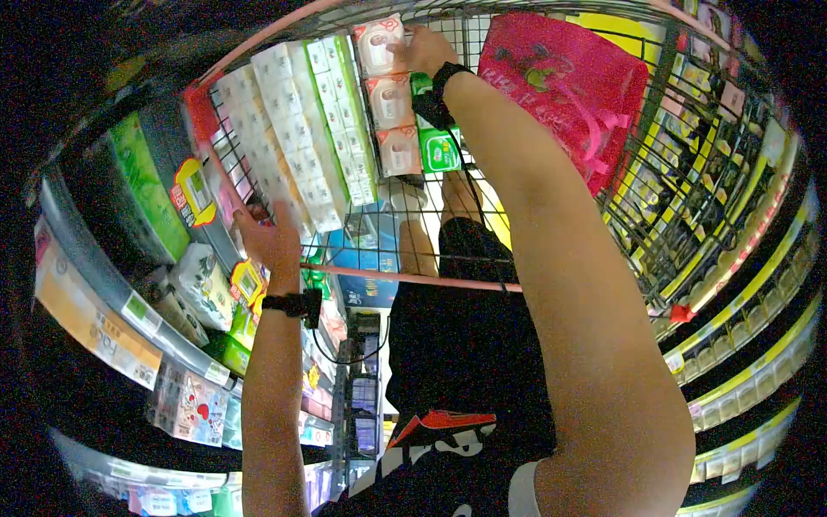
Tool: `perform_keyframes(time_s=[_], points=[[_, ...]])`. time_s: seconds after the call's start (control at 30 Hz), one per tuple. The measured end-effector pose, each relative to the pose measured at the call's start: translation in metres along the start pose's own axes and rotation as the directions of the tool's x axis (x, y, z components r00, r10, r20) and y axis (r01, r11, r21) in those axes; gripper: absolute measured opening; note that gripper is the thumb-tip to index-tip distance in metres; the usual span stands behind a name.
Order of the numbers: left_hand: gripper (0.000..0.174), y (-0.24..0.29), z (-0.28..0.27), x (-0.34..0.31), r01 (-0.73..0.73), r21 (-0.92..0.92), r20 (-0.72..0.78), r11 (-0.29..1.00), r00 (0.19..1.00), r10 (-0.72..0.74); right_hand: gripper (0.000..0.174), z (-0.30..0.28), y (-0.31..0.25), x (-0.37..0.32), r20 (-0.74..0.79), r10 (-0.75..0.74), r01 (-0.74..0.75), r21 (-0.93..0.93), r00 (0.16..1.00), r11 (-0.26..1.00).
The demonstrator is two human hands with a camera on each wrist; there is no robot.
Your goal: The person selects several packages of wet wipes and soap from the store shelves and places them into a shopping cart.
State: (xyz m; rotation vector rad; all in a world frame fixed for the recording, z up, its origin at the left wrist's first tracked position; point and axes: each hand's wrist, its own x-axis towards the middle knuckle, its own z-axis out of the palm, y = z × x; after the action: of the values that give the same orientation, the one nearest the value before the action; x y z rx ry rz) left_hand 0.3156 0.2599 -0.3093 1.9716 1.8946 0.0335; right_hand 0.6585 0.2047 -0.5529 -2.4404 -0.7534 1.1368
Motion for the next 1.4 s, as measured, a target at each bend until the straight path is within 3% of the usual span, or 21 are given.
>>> perform_keyframes(time_s=[0.13,0.17,0.23,0.27,0.33,0.4,0.5,0.6,0.63,0.67,0.7,0.73,0.77,0.8,0.83,0.87,0.9,0.97,1.13,1.27,1.4], points=[[0.051,0.000,-0.002,0.003,-0.017,-0.005,0.022,1.000,1.000,0.017,0.084,-0.020,-0.014,-0.019,-0.018,-0.076,0.074,-0.091,0.997,0.993],[0.054,-0.001,-0.004,0.005,-0.054,0.025,0.024,0.998,0.998,0.053,0.078,-0.014,-0.006,-0.020,-0.070,-0.137,0.133,-0.060,0.988,0.989],[0.061,-0.001,-0.009,0.003,-0.121,0.089,0.035,0.989,0.992,0.118,0.064,-0.047,-0.022,-0.049,0.071,-0.191,0.200,-0.147,0.979,0.969],[0.070,-0.001,-0.011,0.001,-0.170,0.113,0.029,0.979,0.985,0.167,0.061,-0.055,-0.019,-0.064,0.059,-0.222,0.224,-0.025,0.973,0.974],[0.074,-0.001,-0.032,0.002,-0.091,0.060,0.246,0.994,0.966,0.073,0.043,-0.067,-0.001,-0.081,0.167,-0.260,0.215,0.248,0.951,0.945],[0.077,-0.004,-0.045,0.006,-0.065,0.073,0.372,0.995,0.928,0.033,0.034,-0.112,-0.019,-0.132,0.244,-0.224,0.133,0.340,0.944,0.931],[0.074,-0.020,-0.063,-0.006,-0.065,0.050,0.412,0.997,0.910,0.038,0.032,-0.159,-0.014,-0.197,0.092,-0.252,0.219,0.272,0.963,0.937],[0.073,-0.050,-0.086,-0.046,-0.106,-0.081,0.286,0.991,0.950,0.125,0.031,-0.186,-0.027,-0.266,-0.030,-0.189,0.187,0.355,0.982,0.916],[0.072,-0.077,-0.077,-0.056,-0.163,-0.212,0.219,0.964,0.953,0.209,0.035,-0.191,-0.052,-0.300,-0.165,-0.191,0.245,0.422,0.968,0.873],[0.068,-0.108,-0.064,-0.067,-0.311,-0.245,0.086,0.918,0.936,0.341,0.036,-0.199,-0.071,-0.333,-0.135,-0.158,0.205,0.493,0.978,0.845],[0.062,-0.136,-0.066,-0.077,-0.321,-0.324,0.153,0.890,0.911,0.384,0.035,-0.194,-0.071,-0.340,-0.147,-0.189,0.238,0.525,0.971,0.817],[0.049,-0.155,-0.083,-0.096,-0.124,-0.451,0.296,0.884,0.914,0.279,0.033,-0.194,-0.076,-0.353,-0.050,-0.215,0.198,0.628,0.975,0.752],[0.034,-0.192,-0.078,-0.107,-0.120,-0.564,0.305,0.817,0.889,0.341,0.036,-0.192,-0.091,-0.363,0.001,-0.340,0.285,0.545,0.940,0.788],[0.025,-0.234,-0.067,-0.123,-0.151,-0.704,0.217,0.694,0.885,0.413,0.036,-0.183,-0.109,-0.371,-0.008,-0.331,0.282,0.547,0.943,0.789],[0.025,-0.258,-0.093,-0.136,-0.297,-0.486,0.252,0.822,0.853,0.457,0.043,-0.184,-0.134,-0.384,-0.068,-0.388,0.386,0.348,0.919,0.854],[0.024,-0.286,-0.106,-0.157,-0.149,-0.623,0.273,0.768,0.879,0.392,0.047,-0.184,-0.148,-0.383,-0.015,-0.486,0.474,0.242,0.874,0.846],[0.026,-0.294,-0.133,-0.170,-0.143,-0.363,0.321,0.921,0.908,0.268,0.051,-0.187,-0.169,-0.377,0.038,-0.561,0.552,0.130,0.827,0.824],[0.030,-0.334,-0.152,-0.192,-0.126,-0.349,0.318,0.929,0.916,0.244,0.054,-0.197,-0.234,-0.403,0.014,-0.589,0.577,0.180,0.808,0.797],[0.035,-0.390,-0.160,-0.216,-0.113,-0.328,0.331,0.938,0.916,0.226,0.054,-0.233,-0.387,-0.474,-0.053,-0.842,0.841,0.120,0.536,0.528],[0.037,-0.388,-0.175,-0.236,-0.115,-0.375,0.320,0.920,0.916,0.244,0.054,-0.259,-0.498,-0.580,-0.088,-0.988,0.992,-0.021,0.126,0.128],[0.033,-0.390,-0.183,-0.248,-0.285,-0.299,0.236,0.911,0.903,0.360,0.050,-0.269,-0.574,-0.636,-0.155,-0.936,0.936,-0.217,-0.315,-0.278]])
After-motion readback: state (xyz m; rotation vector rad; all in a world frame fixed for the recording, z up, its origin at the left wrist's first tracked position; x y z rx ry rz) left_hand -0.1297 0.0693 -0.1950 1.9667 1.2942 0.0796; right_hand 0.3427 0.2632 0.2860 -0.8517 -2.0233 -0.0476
